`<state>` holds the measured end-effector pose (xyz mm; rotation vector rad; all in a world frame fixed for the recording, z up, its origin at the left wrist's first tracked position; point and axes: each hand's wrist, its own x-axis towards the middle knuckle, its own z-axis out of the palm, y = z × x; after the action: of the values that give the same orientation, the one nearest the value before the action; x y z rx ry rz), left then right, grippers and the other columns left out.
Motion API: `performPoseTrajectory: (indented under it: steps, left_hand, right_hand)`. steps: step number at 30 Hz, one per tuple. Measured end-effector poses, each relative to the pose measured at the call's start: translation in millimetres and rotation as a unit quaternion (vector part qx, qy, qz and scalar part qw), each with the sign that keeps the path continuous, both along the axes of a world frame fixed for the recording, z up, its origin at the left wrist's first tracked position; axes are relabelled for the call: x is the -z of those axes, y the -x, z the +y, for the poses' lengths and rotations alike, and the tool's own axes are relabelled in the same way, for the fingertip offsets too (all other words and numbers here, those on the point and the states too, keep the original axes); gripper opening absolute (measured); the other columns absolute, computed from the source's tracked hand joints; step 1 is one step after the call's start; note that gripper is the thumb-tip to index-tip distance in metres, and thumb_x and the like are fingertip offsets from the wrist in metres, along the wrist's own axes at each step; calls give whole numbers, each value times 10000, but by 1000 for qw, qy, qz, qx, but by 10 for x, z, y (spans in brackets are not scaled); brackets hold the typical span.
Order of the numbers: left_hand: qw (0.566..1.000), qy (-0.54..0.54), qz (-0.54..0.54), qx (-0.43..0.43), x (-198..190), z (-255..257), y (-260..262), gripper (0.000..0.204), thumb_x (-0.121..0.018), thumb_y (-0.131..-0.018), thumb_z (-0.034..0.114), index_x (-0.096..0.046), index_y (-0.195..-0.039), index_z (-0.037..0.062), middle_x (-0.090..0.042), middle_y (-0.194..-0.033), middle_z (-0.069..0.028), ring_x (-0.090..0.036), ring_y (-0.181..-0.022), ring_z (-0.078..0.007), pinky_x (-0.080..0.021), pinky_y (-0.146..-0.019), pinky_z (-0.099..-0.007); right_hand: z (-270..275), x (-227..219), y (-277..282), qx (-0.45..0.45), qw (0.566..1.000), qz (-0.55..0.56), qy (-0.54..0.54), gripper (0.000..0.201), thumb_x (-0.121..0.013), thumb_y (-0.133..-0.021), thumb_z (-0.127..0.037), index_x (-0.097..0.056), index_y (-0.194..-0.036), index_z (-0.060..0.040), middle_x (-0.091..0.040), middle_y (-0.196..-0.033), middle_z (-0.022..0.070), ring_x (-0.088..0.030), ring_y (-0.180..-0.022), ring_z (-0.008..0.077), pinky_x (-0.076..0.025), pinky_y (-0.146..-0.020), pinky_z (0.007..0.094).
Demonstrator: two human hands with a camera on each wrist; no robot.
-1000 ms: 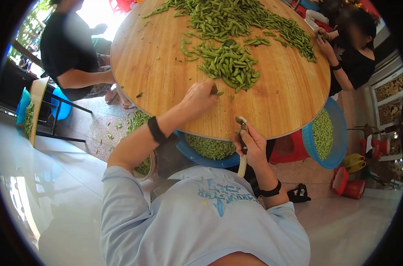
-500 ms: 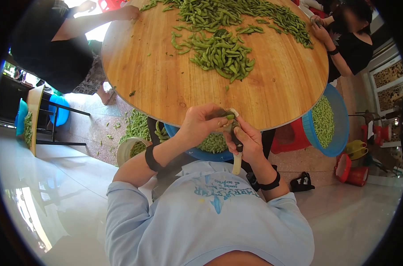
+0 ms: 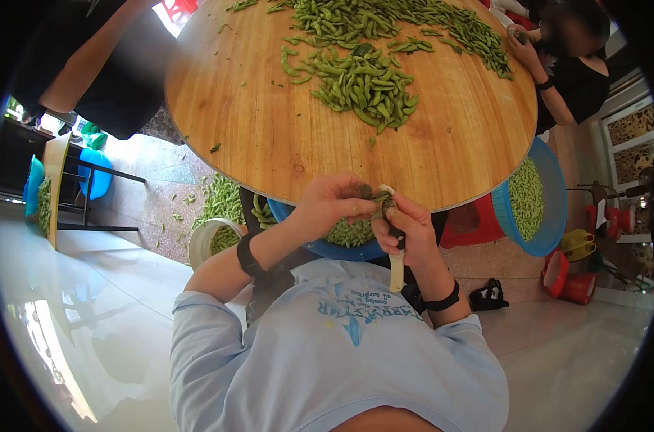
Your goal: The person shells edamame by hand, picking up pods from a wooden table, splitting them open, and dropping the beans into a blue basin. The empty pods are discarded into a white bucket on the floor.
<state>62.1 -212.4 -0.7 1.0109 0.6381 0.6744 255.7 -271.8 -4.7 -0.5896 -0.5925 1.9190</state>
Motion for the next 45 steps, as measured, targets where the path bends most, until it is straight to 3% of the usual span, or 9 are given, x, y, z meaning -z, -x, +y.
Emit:
performPoseTrajectory:
  steps: [5,7,14,17,19,21,38,43,45]
  left_hand:
    - [985,-58,-116,-111,-18,-8,50,232,-641,-812,-38,-617,-1035,18,-603,-987,-76,-586,-848,-163,-465,-683,-262]
    - [875,-469,102,-59,-51,143,121,299,-647,-779,-55,-613,-1060,42,-557,-1072,-126,-568,-898,-241,-465,-713,-300]
    - [837,-534,114,26,-103,174,72,305,-648,-760,-56,-638,-1046,51,-519,-1133,-136,-537,-971,-258,-452,-780,-325]
    - [851,-514,104,-22,-1,121,25,259,-666,-773,-36,-634,-1021,32,-544,-1113,-105,-552,-950,-198,-454,-774,-288]
    - [985,-153,59,-58,50,0,-3,232,-677,-803,25,-620,-1027,10,-611,-959,-49,-566,-776,-107,-456,-655,-232]
    - [994,-85,45,-49,22,-71,-24,223,-673,-817,35,-622,-1030,-1,-625,-912,-30,-561,-754,-75,-450,-650,-209]
    - [997,-8,5,-71,103,-129,-10,180,-649,-831,21,-618,-1007,-8,-637,-849,-33,-586,-752,-90,-464,-646,-233]
    - [964,246,-98,17,99,-33,29,123,-640,-835,54,-602,-943,8,-594,-764,-28,-544,-658,-82,-394,-523,-202]
    - [988,152,-32,-20,40,-112,-28,109,-626,-835,50,-595,-929,4,-590,-756,-25,-514,-605,-77,-368,-489,-210]
  right_hand:
    - [53,63,-104,-27,980,158,114,274,-493,-947,-116,-542,-1210,-59,-495,-766,72,-396,-529,82,-338,-380,171]
    - [48,130,-106,-61,967,201,143,265,-493,-948,-120,-548,-1203,-77,-487,-774,69,-389,-535,81,-332,-377,165]
    - [19,196,-35,-113,957,204,171,261,-480,-952,-130,-546,-1198,-73,-498,-775,77,-383,-526,74,-313,-373,157]
    - [-14,70,59,-32,993,52,103,308,-444,-964,-131,-501,-1256,-47,-515,-772,73,-401,-522,77,-324,-385,169]
    - [-27,34,70,50,995,-78,44,341,-422,-971,-131,-470,-1294,-33,-522,-769,69,-412,-521,77,-333,-393,177]
    - [-64,44,61,79,983,-160,-53,397,-397,-977,-129,-402,-1359,-19,-524,-762,56,-432,-525,73,-352,-416,188]
    - [-129,183,114,69,955,-241,-160,338,-457,-957,-48,-492,-1287,14,-584,-786,63,-431,-507,51,-348,-434,177]
    - [-42,172,66,30,964,-219,-151,322,-496,-923,-4,-521,-1242,32,-607,-802,83,-501,-546,82,-406,-478,202]
    - [9,214,119,173,734,-473,-457,335,-554,-873,28,-536,-1207,48,-622,-816,124,-587,-629,146,-477,-570,243]
